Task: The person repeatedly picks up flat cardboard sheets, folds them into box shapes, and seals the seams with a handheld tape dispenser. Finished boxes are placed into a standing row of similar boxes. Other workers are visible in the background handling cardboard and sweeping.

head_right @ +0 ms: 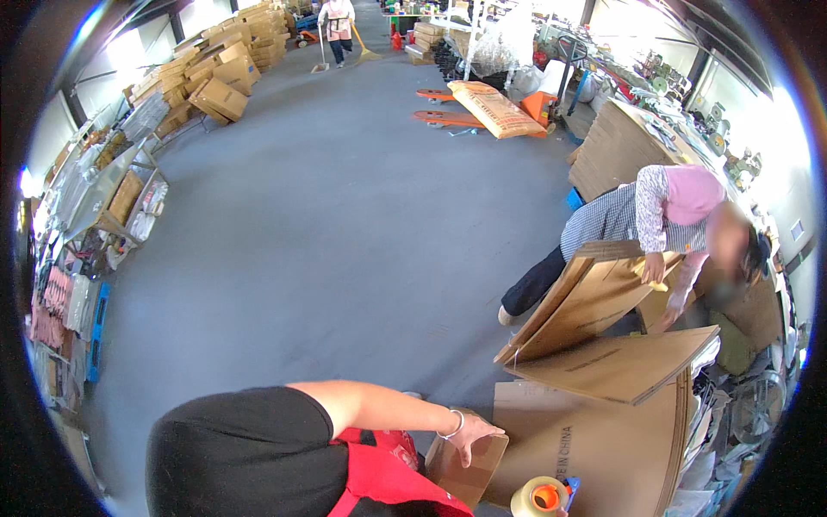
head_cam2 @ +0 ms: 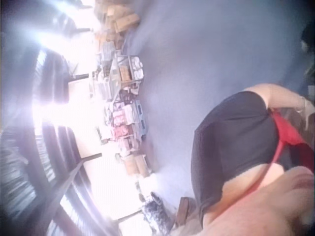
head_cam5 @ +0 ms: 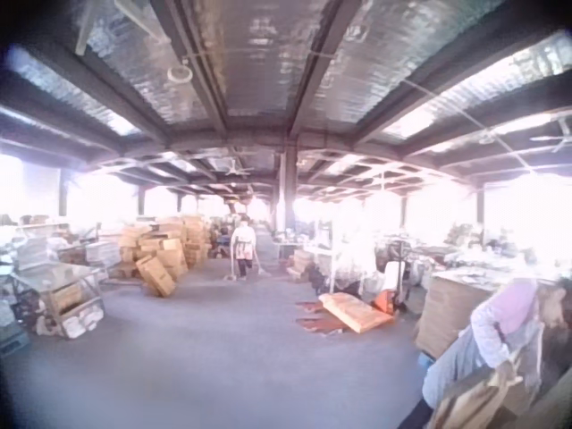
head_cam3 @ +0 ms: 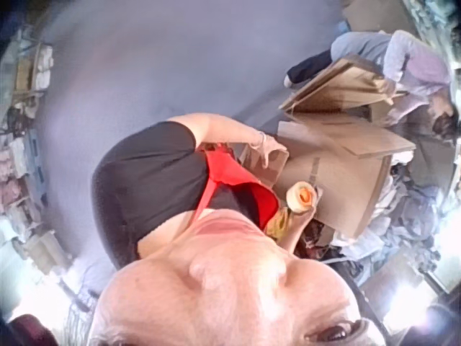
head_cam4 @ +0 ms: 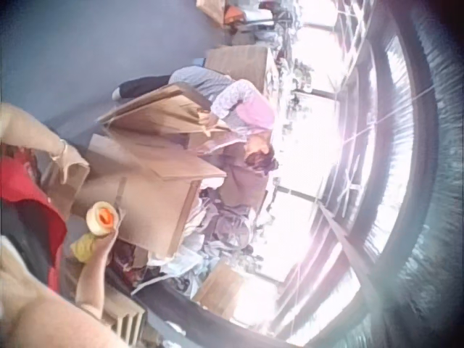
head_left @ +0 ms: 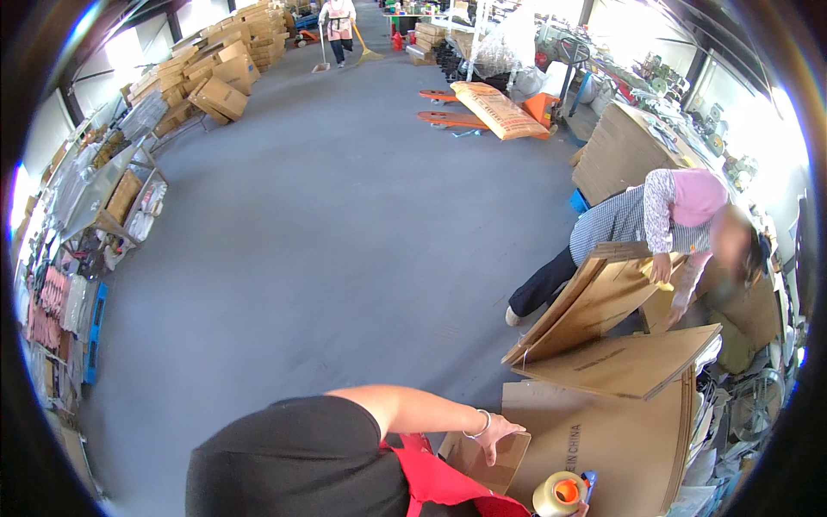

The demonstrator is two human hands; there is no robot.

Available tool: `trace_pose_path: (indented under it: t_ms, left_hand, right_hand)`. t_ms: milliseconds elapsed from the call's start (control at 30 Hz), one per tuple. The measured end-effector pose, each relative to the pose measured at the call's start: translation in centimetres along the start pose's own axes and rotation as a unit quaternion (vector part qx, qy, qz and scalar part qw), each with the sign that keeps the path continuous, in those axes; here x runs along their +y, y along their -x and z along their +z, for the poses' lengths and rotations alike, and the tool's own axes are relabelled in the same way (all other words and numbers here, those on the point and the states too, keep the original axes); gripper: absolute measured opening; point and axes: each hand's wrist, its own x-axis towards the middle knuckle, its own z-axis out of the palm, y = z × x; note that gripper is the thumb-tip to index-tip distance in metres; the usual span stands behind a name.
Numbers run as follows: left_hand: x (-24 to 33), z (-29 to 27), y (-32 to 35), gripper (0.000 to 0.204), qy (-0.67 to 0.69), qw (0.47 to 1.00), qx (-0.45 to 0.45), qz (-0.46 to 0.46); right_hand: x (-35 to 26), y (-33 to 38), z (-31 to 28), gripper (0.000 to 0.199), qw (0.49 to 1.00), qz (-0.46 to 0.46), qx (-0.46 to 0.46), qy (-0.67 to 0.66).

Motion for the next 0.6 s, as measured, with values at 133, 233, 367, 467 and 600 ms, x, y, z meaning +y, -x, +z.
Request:
trace_pose_path:
  t_ms: [133, 233, 367, 467, 600]
  left_hand:
    - [4.9, 4.5, 3.9, 0.108, 0.032, 0.998, 0.006, 0.052]
    - [8.1, 9.2, 6.1, 0.095, 0.081, 0.988, 0.033, 0.13]
    - [8.9, 12.3, 9.0, 0.074, 0.123, 0.976, 0.05, 0.171]
    - [7.3, 13.9, 11.0, 0.066, 0.087, 0.971, 0.025, 0.222]
    - [4.1, 15.9, 14.6, 0.064, -0.005, 0.957, -0.003, 0.289]
  right_hand:
    - [8.6, 3.5, -3.0, 0.059, 0.991, -0.012, 0.028, -0.128]
    - [11.6, 7.9, 0.8, 0.058, 0.982, -0.003, 0.069, -0.175]
    - [13.3, 12.0, 4.0, 0.057, 0.975, -0.013, 0.109, -0.194]
    - [14.5, 15.2, 7.3, 0.056, 0.97, -0.017, 0.142, -0.197]
    - [16.3, 19.5, 12.6, 0.054, 0.957, -0.037, 0.209, -0.199]
